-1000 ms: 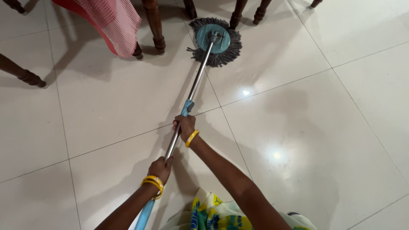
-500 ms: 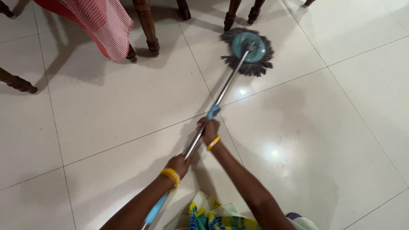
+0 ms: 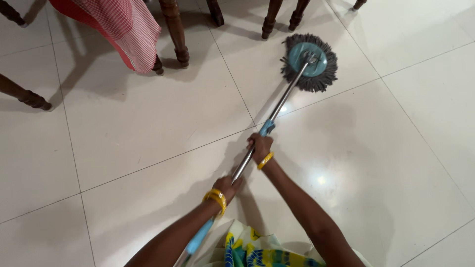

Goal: The person mops the tiled floor under and around a wooden table and chairs using a mop.

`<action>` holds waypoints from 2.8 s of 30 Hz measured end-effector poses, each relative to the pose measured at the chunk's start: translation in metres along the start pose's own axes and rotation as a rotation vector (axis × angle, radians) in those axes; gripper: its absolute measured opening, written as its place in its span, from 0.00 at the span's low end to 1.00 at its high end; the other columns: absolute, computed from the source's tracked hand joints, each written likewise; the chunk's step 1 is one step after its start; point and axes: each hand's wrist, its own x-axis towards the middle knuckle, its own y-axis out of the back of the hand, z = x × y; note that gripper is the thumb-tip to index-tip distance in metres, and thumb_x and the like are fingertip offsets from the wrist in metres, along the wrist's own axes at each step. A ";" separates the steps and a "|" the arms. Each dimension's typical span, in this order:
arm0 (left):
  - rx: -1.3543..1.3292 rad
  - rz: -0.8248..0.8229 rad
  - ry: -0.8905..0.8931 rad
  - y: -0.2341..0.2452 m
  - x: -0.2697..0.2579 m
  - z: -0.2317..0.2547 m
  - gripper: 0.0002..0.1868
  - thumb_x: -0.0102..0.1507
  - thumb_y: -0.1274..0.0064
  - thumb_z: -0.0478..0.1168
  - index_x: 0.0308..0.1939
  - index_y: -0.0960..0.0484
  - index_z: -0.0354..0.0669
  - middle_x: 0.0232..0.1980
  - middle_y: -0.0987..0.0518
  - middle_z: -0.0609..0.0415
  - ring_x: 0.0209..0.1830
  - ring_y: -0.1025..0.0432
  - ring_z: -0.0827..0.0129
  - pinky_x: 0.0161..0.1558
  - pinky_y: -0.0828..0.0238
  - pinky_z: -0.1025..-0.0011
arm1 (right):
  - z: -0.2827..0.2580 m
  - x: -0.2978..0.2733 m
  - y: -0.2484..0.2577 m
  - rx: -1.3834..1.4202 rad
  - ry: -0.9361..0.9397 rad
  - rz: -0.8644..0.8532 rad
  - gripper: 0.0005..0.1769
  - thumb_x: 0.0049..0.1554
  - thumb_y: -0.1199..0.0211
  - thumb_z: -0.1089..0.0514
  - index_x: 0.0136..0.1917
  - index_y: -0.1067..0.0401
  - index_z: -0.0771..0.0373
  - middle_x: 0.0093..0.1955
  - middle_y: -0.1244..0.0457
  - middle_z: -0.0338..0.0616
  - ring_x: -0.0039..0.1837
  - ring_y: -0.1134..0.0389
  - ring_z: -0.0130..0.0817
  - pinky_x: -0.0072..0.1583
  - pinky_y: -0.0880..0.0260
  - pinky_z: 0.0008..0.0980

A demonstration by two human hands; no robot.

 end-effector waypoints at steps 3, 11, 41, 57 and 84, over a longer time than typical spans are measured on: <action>-0.068 0.017 0.075 -0.019 -0.040 -0.031 0.27 0.65 0.53 0.60 0.36 0.18 0.36 0.31 0.18 0.39 0.33 0.21 0.48 0.40 0.25 0.54 | 0.027 -0.037 0.000 -0.080 -0.056 -0.010 0.05 0.51 0.43 0.74 0.34 0.34 0.71 0.28 0.39 0.50 0.26 0.41 0.32 0.29 0.38 0.32; -0.167 0.119 0.116 0.012 -0.116 -0.078 0.23 0.66 0.51 0.55 0.31 0.21 0.37 0.22 0.22 0.42 0.22 0.26 0.51 0.31 0.31 0.56 | 0.065 -0.115 -0.042 -0.095 -0.101 -0.243 0.07 0.52 0.43 0.72 0.33 0.35 0.70 0.28 0.39 0.50 0.28 0.40 0.33 0.30 0.37 0.33; -0.256 -0.017 0.390 0.058 -0.124 -0.069 0.28 0.70 0.60 0.56 0.37 0.24 0.31 0.20 0.25 0.46 0.10 0.29 0.58 0.17 0.28 0.61 | 0.097 -0.127 -0.084 -0.092 -0.080 -0.307 0.05 0.56 0.40 0.68 0.42 0.34 0.71 0.29 0.39 0.46 0.29 0.39 0.31 0.32 0.36 0.31; -0.178 -0.191 0.187 0.046 0.013 0.070 0.30 0.68 0.57 0.58 0.36 0.20 0.30 0.22 0.23 0.45 0.13 0.28 0.58 0.17 0.30 0.61 | -0.030 0.014 -0.002 0.074 0.090 -0.085 0.06 0.55 0.38 0.69 0.41 0.33 0.75 0.28 0.39 0.48 0.27 0.39 0.34 0.30 0.36 0.32; 0.458 -0.042 0.086 0.098 -0.031 0.023 0.20 0.63 0.41 0.51 0.49 0.20 0.39 0.48 0.17 0.40 0.51 0.22 0.49 0.54 0.25 0.56 | -0.010 -0.137 0.028 -1.375 1.632 -0.513 0.25 0.55 0.42 0.64 0.65 0.34 0.78 0.66 0.38 0.70 0.62 0.29 0.60 0.60 0.26 0.46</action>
